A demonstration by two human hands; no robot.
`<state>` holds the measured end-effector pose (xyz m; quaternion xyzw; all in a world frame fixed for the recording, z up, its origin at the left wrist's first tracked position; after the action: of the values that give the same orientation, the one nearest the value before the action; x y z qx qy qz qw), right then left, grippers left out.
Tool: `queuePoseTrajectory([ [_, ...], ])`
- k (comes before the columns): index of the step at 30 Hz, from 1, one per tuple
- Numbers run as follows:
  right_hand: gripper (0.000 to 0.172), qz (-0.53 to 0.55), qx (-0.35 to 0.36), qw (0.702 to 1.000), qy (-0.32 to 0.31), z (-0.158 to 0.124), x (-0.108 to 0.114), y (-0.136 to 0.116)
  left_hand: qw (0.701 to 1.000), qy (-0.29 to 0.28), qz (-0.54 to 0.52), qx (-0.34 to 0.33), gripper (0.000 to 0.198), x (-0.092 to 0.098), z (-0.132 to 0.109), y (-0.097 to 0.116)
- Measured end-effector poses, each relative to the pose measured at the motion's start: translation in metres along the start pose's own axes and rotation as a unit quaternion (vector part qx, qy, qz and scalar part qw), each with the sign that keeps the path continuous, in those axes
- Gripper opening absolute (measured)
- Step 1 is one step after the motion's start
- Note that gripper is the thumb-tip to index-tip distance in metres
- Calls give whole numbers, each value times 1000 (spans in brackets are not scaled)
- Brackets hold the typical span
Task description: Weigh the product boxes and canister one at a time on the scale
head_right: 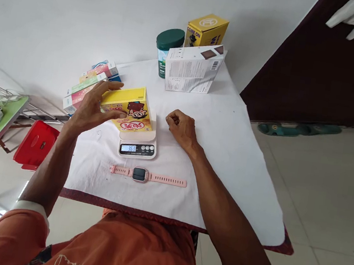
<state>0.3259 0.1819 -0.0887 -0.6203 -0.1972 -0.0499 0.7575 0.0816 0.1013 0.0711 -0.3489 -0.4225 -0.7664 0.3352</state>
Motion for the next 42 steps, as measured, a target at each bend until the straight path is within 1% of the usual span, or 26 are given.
queuePoseTrajectory([
  [2, 12, -6, -3, 1000, 1, 1, 0, 1, 999, 34, -21, 13, 86, 7, -8, -2],
  [4, 11, -12, -4, 1000, 3, 2, 0, 1, 994, 90, -46, 29, 89, 19, -21, -6],
  [7, 12, -17, -5, 1000, 9, 3, 0, 1, 979, 190, -55, 56, 83, 41, -44, -13],
  [8, 13, -17, -5, 1000, 9, 3, 0, 1, 974, 209, -49, 70, 79, 46, -50, -15],
  [9, 13, -16, -5, 1000, 9, 3, 0, 1, 972, 216, -41, 84, 77, 49, -54, -17],
  [10, 13, -16, -4, 1000, 8, 3, 0, 1, 972, 213, -31, 97, 75, 50, -57, -18],
  [12, 14, -14, -3, 1000, 5, 3, 0, 1, 977, 184, -11, 104, 75, 48, -56, -15],
  [14, 14, -9, -5, 1000, 2, 4, 0, 2, 985, 151, 15, 80, 77, 42, -48, -8],
  [16, 15, -2, -13, 1000, 0, 4, 0, 3, 991, 112, 50, 44, 78, 32, -37, 2],
  [18, 16, 6, -24, 1000, -3, 4, 0, 3, 995, 62, 79, 19, 78, 17, -25, 9],
  [20, 17, 13, -32, 999, -6, 4, 1, 3, 996, 5, 92, 8, 71, 2, -13, 13],
  [22, 19, 20, -39, 999, -9, 4, 1, 4, 996, -41, 83, 3, 58, -6, -2, 15],
  [23, 20, 23, -40, 999, -10, 4, 2, 4, 996, -53, 74, -1, 51, -6, 2, 15],
  [24, 21, 25, -40, 999, -9, 4, 2, 4, 997, -51, 64, -5, 45, -2, 6, 15],
  [26, 23, 24, -35, 999, -8, 5, 3, 4, 999, -16, 51, -1, 42, 17, 12, 14],
  [28, 23, 20, -24, 999, -9, 5, 3, 4, 997, 36, 59, 35, 47, 44, 11, 6],
  [30, 23, 19, -16, 1000, -10, 5, 3, 3, 989, 73, 88, 92, 49, 69, 4, -8],
  [32, 22, 17, -11, 1000, -9, 5, 3, 2, 977, 98, 129, 138, 47, 86, -7, -25],
  [33, 21, 15, -8, 1000, -8, 6, 3, 2, 972, 105, 145, 155, 47, 90, -13, -35],
  [35, 21, 9, -3, 1000, -5, 5, 3, 2, 964, 98, 161, 187, 49, 89, -24, -57],
  [38, 20, 6, 1, 1000, -2, 5, 3, 2, 961, 50, 152, 227, 55, 73, -36, -86],
  [40, 20, 7, 2, 1000, 0, 5, 3, 3, 959, 24, 153, 236, 54, 61, -42, -96],
  [42, 20, 8, 2, 1000, -1, 5, 3, 2, 958, 26, 167, 233, 53, 55, -45, -101],
])
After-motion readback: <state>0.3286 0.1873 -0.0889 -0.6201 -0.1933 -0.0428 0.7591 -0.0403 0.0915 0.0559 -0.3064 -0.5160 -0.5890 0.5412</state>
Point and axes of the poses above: each hand's wrist, its own z-axis towards the middle knuckle, its own x-axis out of the back of the hand, y = z × x, the point moved 6 cm from there along z, towards the middle knuckle, and after that the axes turned 1 degree about x, right-handed, at the moved point
